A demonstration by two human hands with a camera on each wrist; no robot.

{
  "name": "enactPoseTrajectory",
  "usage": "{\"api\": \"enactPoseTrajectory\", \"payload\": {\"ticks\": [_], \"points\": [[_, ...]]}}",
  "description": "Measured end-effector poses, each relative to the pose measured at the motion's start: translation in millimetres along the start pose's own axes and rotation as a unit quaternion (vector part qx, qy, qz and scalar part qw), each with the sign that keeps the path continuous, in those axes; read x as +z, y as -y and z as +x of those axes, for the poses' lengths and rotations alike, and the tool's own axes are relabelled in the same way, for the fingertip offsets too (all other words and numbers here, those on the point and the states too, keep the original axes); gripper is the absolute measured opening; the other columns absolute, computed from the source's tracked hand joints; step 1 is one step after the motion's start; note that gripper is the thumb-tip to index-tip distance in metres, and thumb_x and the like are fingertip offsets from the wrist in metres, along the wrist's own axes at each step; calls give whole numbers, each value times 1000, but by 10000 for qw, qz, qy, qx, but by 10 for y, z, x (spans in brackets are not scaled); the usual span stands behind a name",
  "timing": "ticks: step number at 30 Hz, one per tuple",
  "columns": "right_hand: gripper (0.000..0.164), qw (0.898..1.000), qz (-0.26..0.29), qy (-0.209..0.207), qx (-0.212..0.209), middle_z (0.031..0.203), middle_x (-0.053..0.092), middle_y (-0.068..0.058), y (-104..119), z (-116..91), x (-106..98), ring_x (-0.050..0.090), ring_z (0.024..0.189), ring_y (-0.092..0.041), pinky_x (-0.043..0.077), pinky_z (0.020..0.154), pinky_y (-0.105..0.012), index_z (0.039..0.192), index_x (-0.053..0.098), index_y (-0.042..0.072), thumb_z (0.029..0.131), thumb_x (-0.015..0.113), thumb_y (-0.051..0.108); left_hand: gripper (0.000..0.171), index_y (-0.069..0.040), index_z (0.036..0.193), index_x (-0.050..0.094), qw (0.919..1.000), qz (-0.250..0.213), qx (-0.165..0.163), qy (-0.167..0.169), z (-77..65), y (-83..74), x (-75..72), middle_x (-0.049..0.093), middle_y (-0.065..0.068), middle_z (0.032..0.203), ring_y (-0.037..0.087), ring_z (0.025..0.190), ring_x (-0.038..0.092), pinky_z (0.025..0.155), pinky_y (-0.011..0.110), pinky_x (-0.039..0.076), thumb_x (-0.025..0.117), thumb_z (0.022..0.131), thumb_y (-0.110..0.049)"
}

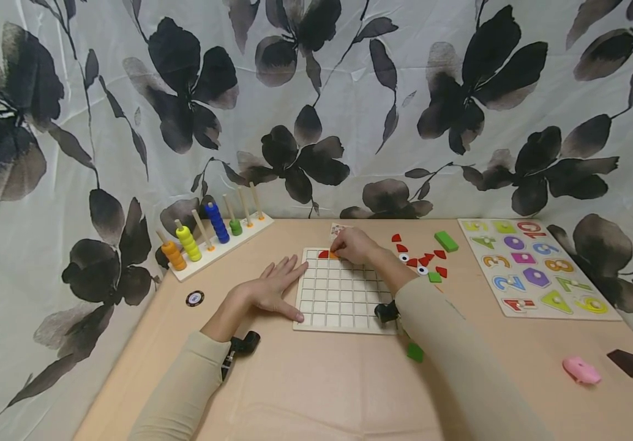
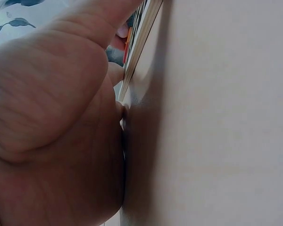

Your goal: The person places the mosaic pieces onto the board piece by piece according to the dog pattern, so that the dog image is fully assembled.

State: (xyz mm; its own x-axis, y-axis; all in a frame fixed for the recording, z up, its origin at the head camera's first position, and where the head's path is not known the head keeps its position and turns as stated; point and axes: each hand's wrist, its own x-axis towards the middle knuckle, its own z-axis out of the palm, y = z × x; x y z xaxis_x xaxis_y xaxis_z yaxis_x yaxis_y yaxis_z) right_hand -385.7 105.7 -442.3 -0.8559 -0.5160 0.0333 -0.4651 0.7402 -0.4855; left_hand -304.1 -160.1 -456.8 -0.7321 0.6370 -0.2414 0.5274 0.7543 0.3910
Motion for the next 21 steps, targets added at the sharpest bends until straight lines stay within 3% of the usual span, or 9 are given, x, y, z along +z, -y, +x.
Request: {"api": "enactPoseTrajectory", "payload": {"ticks": [8, 13, 18, 21], "points": [[21, 9989, -172, 32, -426, 106, 68, -2, -50, -71, -45, 60, 99, -18, 50, 89, -35, 109, 74, 9, 90, 67, 8, 126, -23, 156, 3, 10000, 9, -16, -33, 8, 7, 4, -10, 13, 160, 31, 147, -11, 116, 55, -4, 68, 63, -77], [27, 9957, 478, -637, -480, 112, 61, -6, -188, -237, -201, 56, 92, -20, 51, 75, -36, 118, 68, 6, 93, 64, 13, 127, -22, 156, 2, 10000, 25, 32, -32, 8, 0, 6, -10, 14, 160, 31, 147, -11, 116, 54, -5, 68, 63, -78], [28, 9883, 726, -1323, -226, 124, 55, -6, -470, -439, -449, 53, 101, -22, 50, 78, -38, 121, 65, 10, 94, 63, 15, 127, -22, 156, 3, 9999, 65, 72, -63, 17, 17, 21, -10, 14, 160, 30, 147, -11, 116, 54, -5, 67, 62, -79], [29, 9860, 693, -1508, 144, 126, 53, -6, -673, -534, -579, 54, 102, -24, 51, 78, -41, 124, 64, 12, 95, 61, 17, 127, -22, 156, 2, 9999, 75, 45, -70, 7, 26, 27, -10, 14, 160, 30, 147, -11, 116, 53, -5, 67, 62, -79]]}}
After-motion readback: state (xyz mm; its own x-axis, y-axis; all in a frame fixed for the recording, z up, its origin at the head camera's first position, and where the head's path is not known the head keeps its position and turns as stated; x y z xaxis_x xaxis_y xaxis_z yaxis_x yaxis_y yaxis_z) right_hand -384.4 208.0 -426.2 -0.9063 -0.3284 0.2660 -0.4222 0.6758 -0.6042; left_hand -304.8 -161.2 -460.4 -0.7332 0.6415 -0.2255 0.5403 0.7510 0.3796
